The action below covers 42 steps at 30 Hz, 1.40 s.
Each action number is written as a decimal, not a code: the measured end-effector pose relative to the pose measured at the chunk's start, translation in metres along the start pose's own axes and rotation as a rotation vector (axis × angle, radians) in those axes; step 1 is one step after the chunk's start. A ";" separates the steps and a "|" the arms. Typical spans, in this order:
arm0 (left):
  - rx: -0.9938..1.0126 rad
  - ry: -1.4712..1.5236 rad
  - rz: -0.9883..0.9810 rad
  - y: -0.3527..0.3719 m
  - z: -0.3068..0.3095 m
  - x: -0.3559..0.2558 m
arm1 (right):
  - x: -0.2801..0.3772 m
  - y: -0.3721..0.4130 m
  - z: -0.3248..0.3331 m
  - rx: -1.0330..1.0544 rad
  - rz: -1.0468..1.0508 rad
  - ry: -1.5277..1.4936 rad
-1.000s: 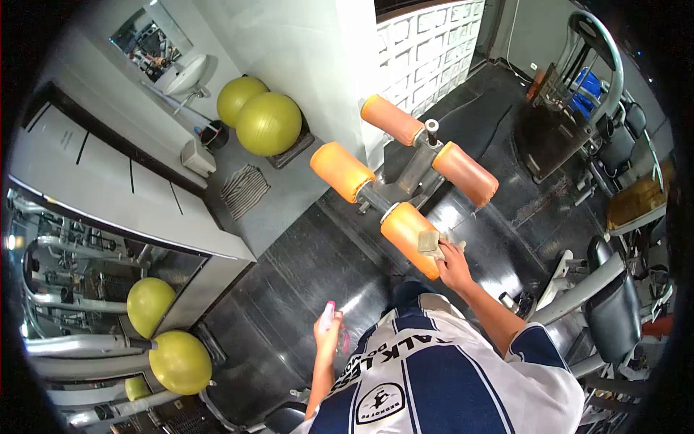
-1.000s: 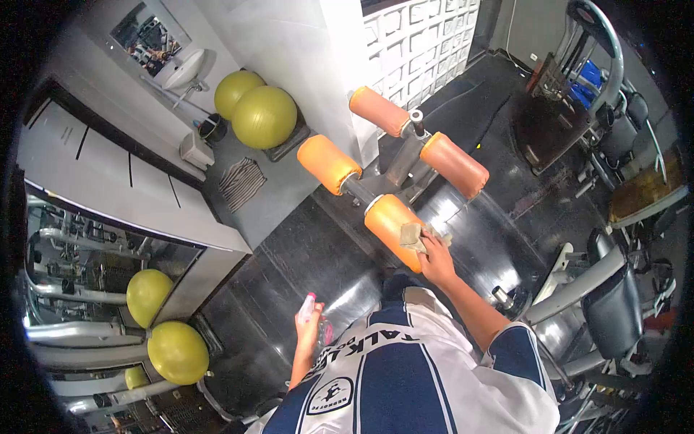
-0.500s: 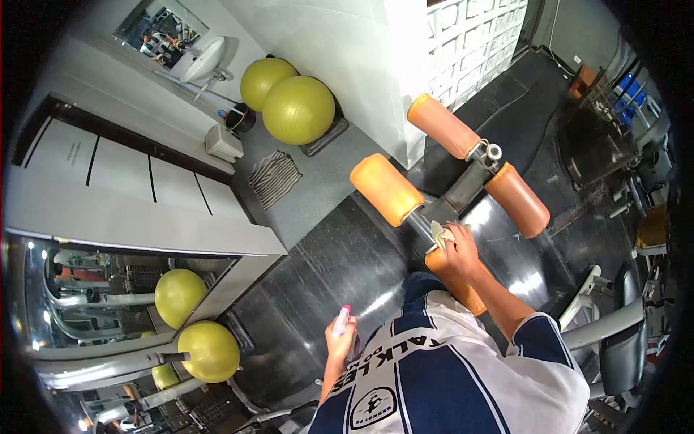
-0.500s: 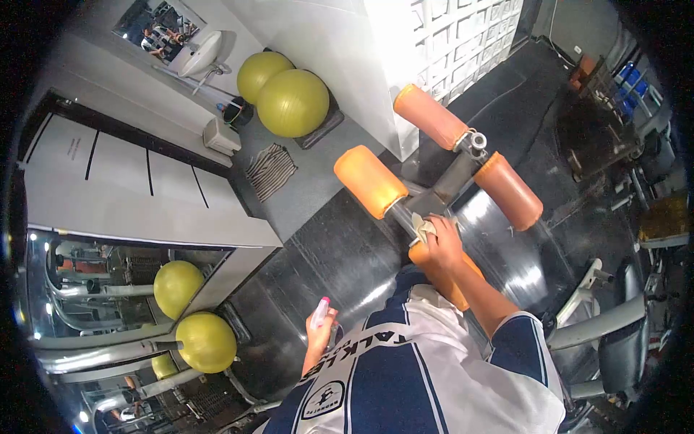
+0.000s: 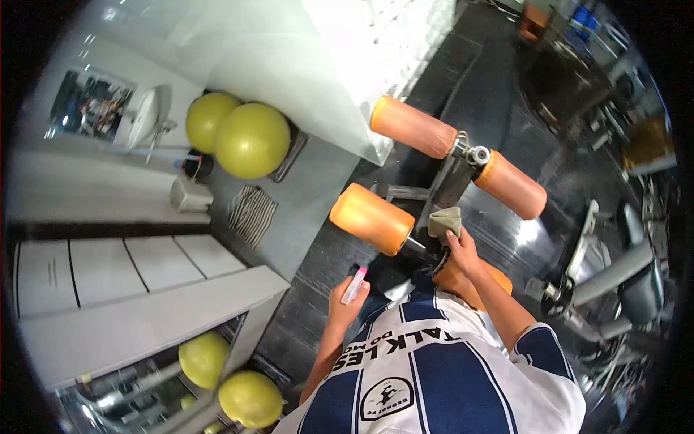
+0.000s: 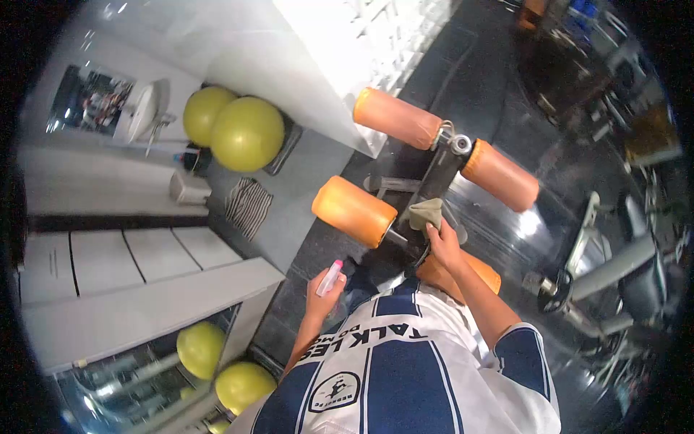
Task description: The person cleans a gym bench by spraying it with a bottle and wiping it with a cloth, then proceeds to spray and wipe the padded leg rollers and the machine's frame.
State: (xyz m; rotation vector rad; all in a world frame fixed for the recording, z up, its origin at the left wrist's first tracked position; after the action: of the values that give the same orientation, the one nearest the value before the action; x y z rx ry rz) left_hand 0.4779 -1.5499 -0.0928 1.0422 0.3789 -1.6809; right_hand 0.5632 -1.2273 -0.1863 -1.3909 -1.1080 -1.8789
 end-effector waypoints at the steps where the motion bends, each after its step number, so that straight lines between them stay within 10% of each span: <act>1: 0.041 -0.001 -0.023 -0.012 0.004 -0.003 | -0.001 0.005 0.000 -0.046 -0.010 -0.002; 8: 0.477 -0.288 -0.269 -0.075 0.030 -0.024 | 0.029 0.048 -0.020 -0.569 0.075 -0.151; 15: 0.623 -0.159 -0.628 -0.138 0.042 -0.056 | 0.015 0.105 -0.076 -0.630 -0.028 -0.102; 23: 0.460 -0.245 -0.976 -0.173 0.004 -0.129 | 0.038 0.167 -0.085 -0.862 -0.049 -0.047; 42: 0.594 -0.618 -0.422 -0.157 -0.045 -0.106 | 0.064 0.037 0.105 -0.450 -0.042 -0.004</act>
State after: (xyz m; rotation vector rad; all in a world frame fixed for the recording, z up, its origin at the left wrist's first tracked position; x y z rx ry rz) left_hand 0.3623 -1.3942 -0.0726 0.8127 -0.3541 -2.4746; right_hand 0.6252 -1.1530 -0.1019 -1.6152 -0.7438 -2.2513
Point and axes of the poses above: each hand's wrist, its own y-axis away from the middle knuckle, its own z-axis out of the back of the hand, x = y × z, the point moved 4 cm from there along -y, towards the middle knuckle, and after that the axes turned 6 degrees about -y, right-handed, at the moved point
